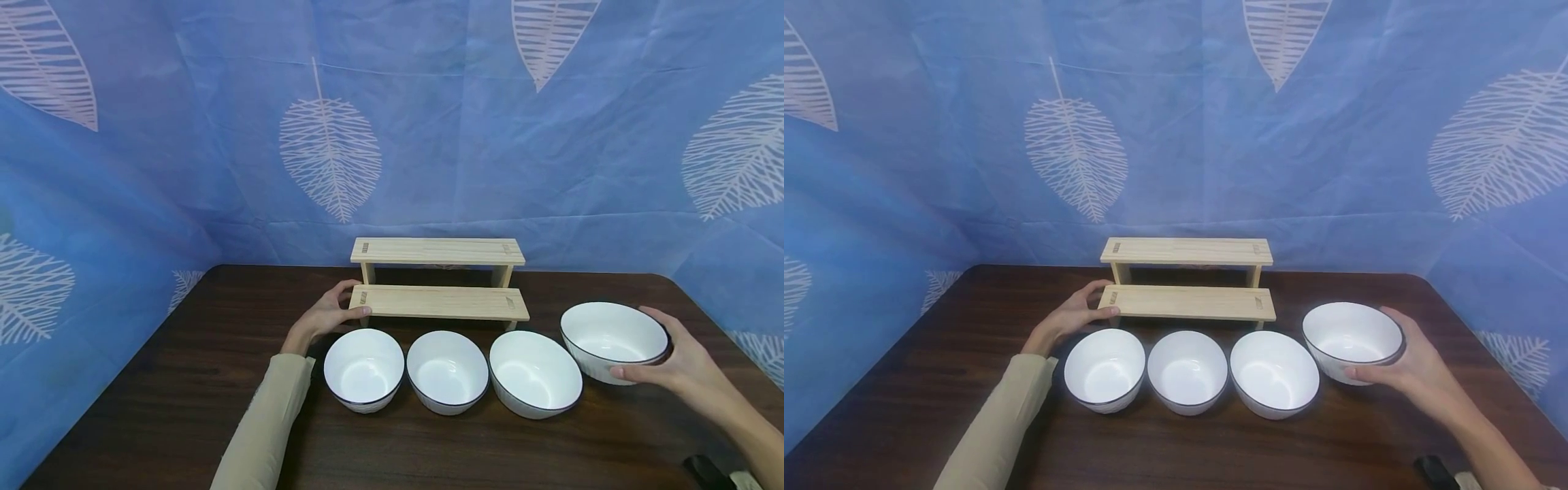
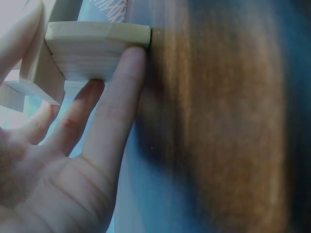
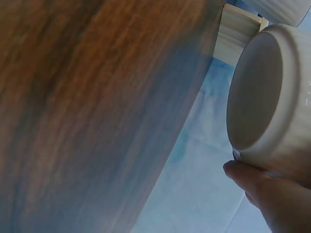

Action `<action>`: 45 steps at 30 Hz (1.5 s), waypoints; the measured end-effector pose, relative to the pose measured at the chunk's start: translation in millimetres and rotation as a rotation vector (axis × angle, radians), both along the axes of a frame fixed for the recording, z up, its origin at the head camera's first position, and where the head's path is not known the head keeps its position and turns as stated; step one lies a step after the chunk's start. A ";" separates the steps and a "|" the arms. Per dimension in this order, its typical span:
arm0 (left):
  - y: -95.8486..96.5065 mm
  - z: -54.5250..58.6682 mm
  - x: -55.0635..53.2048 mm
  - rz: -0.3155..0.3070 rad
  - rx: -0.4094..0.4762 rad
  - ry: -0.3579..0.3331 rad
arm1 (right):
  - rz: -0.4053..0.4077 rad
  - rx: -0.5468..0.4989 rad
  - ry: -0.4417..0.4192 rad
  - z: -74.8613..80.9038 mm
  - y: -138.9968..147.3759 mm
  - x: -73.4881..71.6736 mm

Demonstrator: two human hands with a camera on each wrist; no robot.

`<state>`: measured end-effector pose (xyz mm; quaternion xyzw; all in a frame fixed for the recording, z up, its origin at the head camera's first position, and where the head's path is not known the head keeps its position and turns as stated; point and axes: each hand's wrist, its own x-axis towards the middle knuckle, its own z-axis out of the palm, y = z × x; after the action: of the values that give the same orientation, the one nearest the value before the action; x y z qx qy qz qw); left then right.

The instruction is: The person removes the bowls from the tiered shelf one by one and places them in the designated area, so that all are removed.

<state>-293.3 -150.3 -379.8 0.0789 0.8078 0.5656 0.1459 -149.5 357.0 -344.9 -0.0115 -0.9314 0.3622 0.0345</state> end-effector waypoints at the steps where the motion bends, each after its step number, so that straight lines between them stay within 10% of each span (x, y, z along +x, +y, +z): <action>1: 0.3 -0.6 -0.1 0.002 0.000 0.000 | 0.001 0.001 -0.008 0.0 0.6 -0.1; 27: -0.8 -1.2 -1.9 0.005 0.010 -0.018 | 0.093 0.052 -0.054 -15.8 17.9 10.0; 45: -7.8 -1.7 -2.3 0.000 -0.028 -0.005 | 0.411 -0.016 0.085 -52.1 51.2 16.7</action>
<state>-295.6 -158.1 -381.4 0.0752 0.8152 0.5546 0.1490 -132.8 408.1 -397.0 0.1936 -0.9090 0.3692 -0.0009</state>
